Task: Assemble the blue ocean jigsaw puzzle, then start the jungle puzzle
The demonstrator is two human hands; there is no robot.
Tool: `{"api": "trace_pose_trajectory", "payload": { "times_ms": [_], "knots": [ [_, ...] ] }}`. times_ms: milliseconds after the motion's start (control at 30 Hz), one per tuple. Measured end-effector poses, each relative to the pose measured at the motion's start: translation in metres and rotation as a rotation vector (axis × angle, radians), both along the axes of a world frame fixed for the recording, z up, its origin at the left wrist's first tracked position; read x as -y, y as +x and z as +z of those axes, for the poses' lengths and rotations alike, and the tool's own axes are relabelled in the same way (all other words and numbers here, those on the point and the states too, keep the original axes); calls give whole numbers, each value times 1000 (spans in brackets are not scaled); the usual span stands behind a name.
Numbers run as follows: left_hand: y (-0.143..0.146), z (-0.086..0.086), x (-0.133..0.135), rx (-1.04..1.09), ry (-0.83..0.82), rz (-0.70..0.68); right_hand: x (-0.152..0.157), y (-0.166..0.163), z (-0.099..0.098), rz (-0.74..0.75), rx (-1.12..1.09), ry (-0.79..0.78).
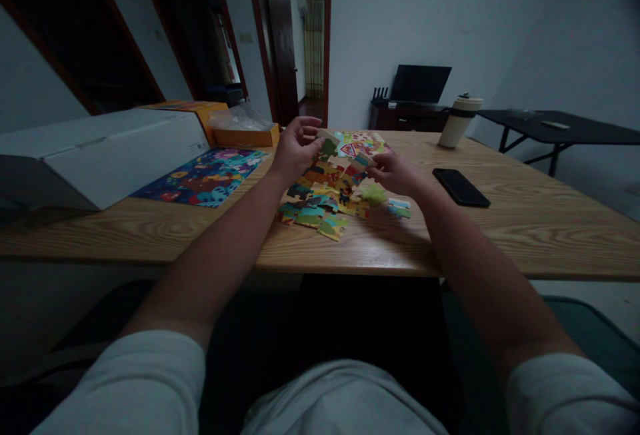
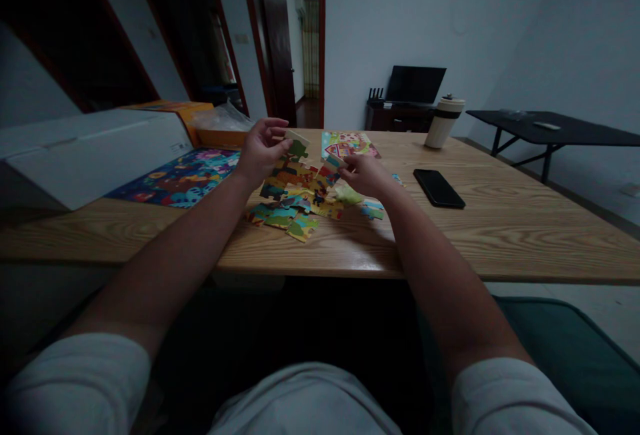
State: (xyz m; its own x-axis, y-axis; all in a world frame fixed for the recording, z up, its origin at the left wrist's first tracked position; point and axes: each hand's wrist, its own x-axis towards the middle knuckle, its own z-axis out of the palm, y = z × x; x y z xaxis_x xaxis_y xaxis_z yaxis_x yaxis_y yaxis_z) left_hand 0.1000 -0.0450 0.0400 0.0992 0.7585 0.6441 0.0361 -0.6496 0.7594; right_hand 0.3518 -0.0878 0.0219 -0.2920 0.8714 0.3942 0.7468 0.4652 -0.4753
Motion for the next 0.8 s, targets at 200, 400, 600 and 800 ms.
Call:
{"api": "trace_pose_trajectory", "payload": {
  "times_ms": [200, 400, 600, 800],
  "knots": [
    [1, -9, -4, -73, -58, 3, 0, -3, -2, 49, -105, -71],
    [-7, -17, -10, -234, -133, 2, -4, -17, -13, 96, -507, -360],
    [-11, -40, -22, -498, -290, -134, -4, -31, -26, 123, -631, -457],
    [6, -44, -7, -595, -180, -286, -6, -32, -24, 149, -641, -360]
  ]
}}
